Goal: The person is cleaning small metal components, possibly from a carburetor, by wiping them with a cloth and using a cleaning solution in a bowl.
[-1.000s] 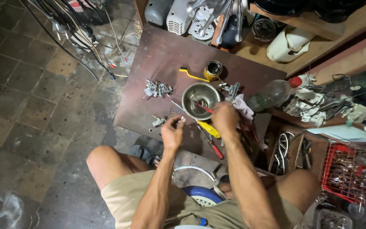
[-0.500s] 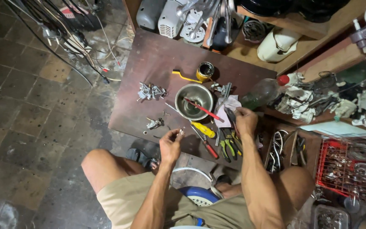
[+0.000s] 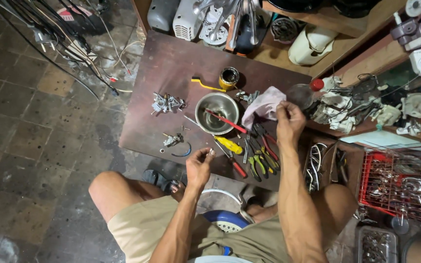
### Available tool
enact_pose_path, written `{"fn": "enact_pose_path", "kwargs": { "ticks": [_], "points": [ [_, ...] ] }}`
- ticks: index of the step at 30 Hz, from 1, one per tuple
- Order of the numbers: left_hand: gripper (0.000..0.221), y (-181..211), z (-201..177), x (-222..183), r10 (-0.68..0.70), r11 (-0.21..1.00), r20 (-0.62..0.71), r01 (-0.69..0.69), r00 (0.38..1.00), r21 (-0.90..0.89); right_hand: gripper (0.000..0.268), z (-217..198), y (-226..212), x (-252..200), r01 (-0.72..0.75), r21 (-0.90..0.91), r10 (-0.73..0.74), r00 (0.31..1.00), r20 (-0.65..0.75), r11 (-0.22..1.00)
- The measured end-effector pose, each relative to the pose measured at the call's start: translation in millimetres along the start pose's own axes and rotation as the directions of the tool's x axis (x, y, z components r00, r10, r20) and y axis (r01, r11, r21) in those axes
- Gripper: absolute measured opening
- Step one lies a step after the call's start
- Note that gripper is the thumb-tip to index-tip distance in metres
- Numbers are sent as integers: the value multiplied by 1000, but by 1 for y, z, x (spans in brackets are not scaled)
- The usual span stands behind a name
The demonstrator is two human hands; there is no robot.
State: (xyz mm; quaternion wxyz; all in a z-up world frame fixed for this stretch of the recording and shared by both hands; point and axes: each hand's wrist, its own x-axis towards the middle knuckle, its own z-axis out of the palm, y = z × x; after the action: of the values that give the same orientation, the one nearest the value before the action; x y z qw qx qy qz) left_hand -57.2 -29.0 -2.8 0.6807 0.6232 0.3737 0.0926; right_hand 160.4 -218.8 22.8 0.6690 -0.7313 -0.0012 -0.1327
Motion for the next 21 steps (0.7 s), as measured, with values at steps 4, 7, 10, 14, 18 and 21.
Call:
{"fn": "enact_pose_path", "kwargs": {
  "ticks": [4,7,10,14,18,21],
  "points": [
    [23,14,4,-6,-2,999,3,2,1000,-46,13,-2,-58,-7,38,10,-38,999,-32,999],
    [24,35,8,-15,-15,978,19,18,1000,-208,15,-14,-88,-22,54,136,-51,998,-26,989],
    [24,57,15,-23,9,950,36,3,999,-313,18,-27,-114,-54,7,389,-30,998,53,921],
    [19,55,46,-23,128,872,173,-27,977,-489,29,-19,-122,-114,-176,359,11,908,418,917],
    [32,40,58,-39,146,813,330,77,933,-577,39,-24,-113,-141,133,-140,-42,854,519,981],
    [38,60,39,-58,137,852,393,94,909,-515,22,-31,-97,-155,91,-169,6,865,501,981]
  ]
}}
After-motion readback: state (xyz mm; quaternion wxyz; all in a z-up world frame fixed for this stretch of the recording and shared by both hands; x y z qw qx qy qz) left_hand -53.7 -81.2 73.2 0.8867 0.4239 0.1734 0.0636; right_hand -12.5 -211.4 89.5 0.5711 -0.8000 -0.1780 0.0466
